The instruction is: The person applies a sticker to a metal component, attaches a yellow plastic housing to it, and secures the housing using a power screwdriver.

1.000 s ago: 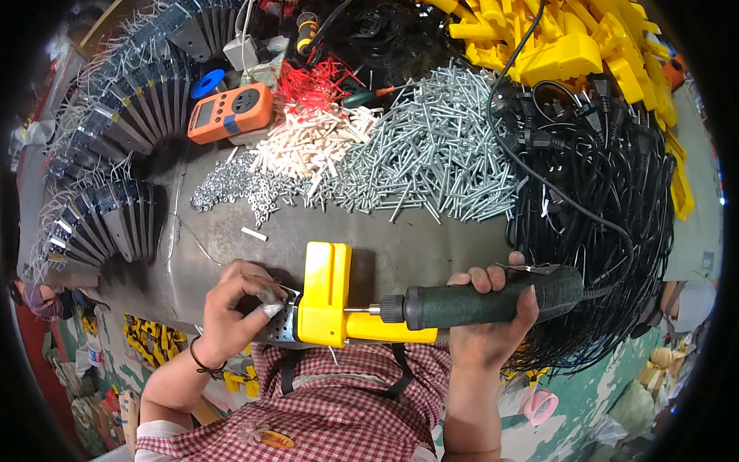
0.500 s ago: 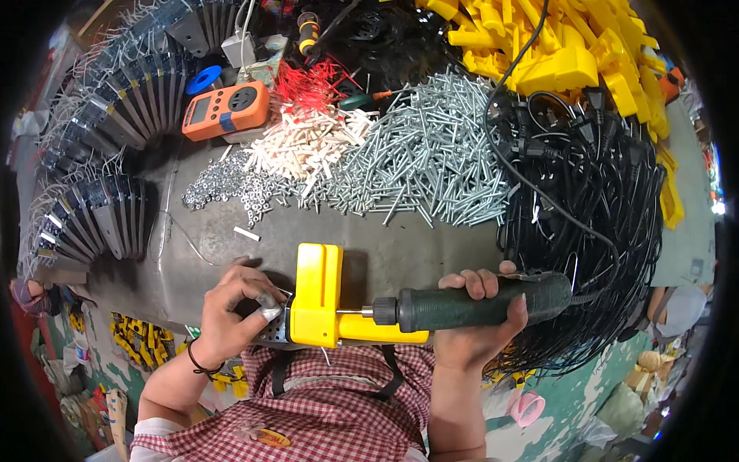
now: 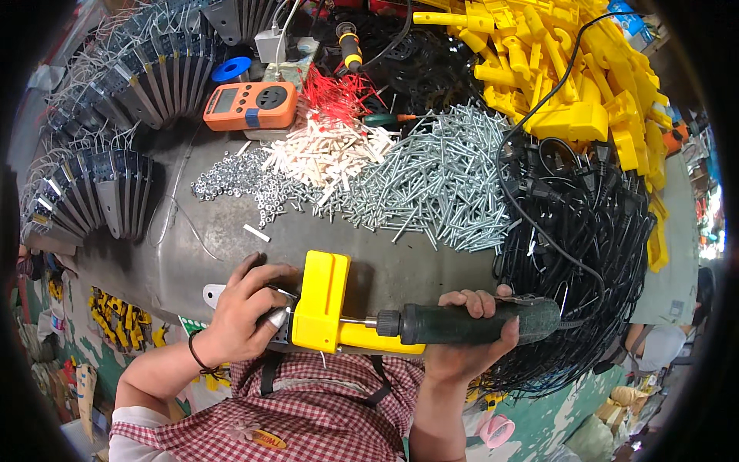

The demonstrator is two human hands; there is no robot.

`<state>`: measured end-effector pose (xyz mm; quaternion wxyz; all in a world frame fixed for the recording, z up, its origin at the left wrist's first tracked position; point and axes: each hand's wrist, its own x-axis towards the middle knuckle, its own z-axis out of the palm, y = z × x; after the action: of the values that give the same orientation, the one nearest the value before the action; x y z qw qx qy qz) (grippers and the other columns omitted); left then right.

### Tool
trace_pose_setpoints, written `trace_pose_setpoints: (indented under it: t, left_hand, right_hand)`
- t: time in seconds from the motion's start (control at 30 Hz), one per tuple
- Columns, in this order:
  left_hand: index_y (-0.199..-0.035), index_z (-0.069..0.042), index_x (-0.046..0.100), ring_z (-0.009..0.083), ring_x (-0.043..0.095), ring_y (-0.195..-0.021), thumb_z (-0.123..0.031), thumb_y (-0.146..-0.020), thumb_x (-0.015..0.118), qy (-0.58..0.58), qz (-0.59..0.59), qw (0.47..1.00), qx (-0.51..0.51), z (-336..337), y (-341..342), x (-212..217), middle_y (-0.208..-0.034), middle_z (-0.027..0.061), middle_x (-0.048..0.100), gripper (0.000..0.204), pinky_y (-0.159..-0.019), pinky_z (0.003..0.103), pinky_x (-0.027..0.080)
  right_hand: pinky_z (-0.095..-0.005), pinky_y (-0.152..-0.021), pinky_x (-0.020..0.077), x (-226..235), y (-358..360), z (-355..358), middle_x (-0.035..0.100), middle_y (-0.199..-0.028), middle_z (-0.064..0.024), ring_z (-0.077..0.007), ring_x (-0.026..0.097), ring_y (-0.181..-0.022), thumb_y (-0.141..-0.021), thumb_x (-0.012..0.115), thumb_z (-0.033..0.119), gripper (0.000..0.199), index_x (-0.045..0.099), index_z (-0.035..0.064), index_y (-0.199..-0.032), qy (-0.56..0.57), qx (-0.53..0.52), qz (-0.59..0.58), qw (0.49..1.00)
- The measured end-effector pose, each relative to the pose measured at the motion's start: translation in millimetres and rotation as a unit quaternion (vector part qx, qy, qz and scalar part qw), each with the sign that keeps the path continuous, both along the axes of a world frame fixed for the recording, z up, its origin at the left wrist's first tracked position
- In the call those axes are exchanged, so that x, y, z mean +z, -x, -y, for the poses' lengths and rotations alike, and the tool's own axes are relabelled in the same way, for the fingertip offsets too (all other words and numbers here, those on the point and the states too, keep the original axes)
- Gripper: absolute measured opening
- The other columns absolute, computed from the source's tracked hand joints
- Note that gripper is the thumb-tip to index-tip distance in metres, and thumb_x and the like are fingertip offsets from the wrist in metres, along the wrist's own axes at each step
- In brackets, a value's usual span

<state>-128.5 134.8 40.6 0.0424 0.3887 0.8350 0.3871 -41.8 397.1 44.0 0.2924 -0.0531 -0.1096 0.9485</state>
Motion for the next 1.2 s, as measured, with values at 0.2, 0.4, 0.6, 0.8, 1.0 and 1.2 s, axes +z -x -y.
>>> trace_pose_setpoints:
  t: [0.2, 0.4, 0.6, 0.8, 1.0, 1.2]
  left_hand:
    - [-0.092, -0.005, 0.053, 0.0306, 0.055, -0.101, -0.004, -0.071, 0.060, 0.000, 0.003, 1.000, 0.018, -7, -4, 1, -0.109, 0.0111, 0.056, 0.022, -0.095, 0.049, 0.037]
    - [-0.100, -0.004, 0.050, 0.0315, 0.055, -0.099, -0.011, -0.072, 0.065, -0.021, 0.064, 0.997, 0.034, -7, 0, 4, -0.106, 0.0120, 0.057, 0.032, -0.089, 0.043, 0.037]
    - [-0.103, -0.004, 0.048, 0.0321, 0.056, -0.098, -0.025, -0.073, 0.071, -0.003, 0.057, 0.998, 0.015, -6, 3, 3, -0.106, 0.0137, 0.057, 0.044, -0.085, 0.042, 0.038]
    - [-0.104, -0.003, 0.047, 0.0319, 0.056, -0.097, -0.027, -0.074, 0.070, 0.001, 0.042, 0.999, 0.024, -7, 1, 1, -0.106, 0.0145, 0.057, 0.045, -0.084, 0.041, 0.038]
    - [-0.104, -0.003, 0.046, 0.0316, 0.056, -0.096, -0.030, -0.075, 0.069, 0.003, 0.029, 0.999, 0.024, -6, 2, -2, -0.105, 0.0141, 0.057, 0.046, -0.085, 0.041, 0.038]
    - [-0.104, -0.004, 0.046, 0.0325, 0.055, -0.100, -0.027, -0.076, 0.068, 0.002, 0.051, 0.998, 0.022, -4, 2, 4, -0.109, 0.0152, 0.056, 0.043, -0.086, 0.041, 0.038]
  right_hand:
    - [-0.0375, -0.092, 0.0374, 1, 2, -3, 0.044, -0.081, -0.0001, -0.0141, 0.046, -0.083, -0.087, 0.058, 0.023, 0.034, 0.047, 0.0105, -0.117, -0.003, 0.013, -0.021, 1.000]
    - [-0.0377, -0.090, 0.0378, 14, -2, -11, 0.043, -0.081, 0.0002, -0.0141, 0.045, -0.081, -0.086, 0.057, 0.027, 0.037, 0.048, 0.0111, -0.118, -0.045, 0.001, 0.040, 0.998]
    - [-0.0383, -0.086, 0.0393, 14, -31, -16, 0.047, -0.081, -0.0005, -0.0137, 0.046, -0.079, -0.085, 0.058, 0.028, 0.040, 0.047, 0.0130, -0.120, -0.090, -0.036, 0.079, 0.992]
    - [-0.0369, -0.086, 0.0389, 12, -30, -4, 0.049, -0.081, -0.0010, -0.0144, 0.048, -0.079, -0.085, 0.059, 0.029, 0.040, 0.047, 0.0128, -0.121, -0.053, -0.031, 0.095, 0.994]
    - [-0.0371, -0.086, 0.0379, 14, -29, -5, 0.049, -0.081, -0.0011, -0.0151, 0.047, -0.080, -0.085, 0.060, 0.029, 0.041, 0.047, 0.0126, -0.120, -0.062, -0.042, 0.086, 0.993]
    - [-0.0382, -0.086, 0.0371, 11, -24, 8, 0.046, -0.082, -0.0015, -0.0157, 0.044, -0.080, -0.084, 0.061, 0.028, 0.041, 0.045, 0.0130, -0.119, -0.022, -0.032, 0.056, 0.998]
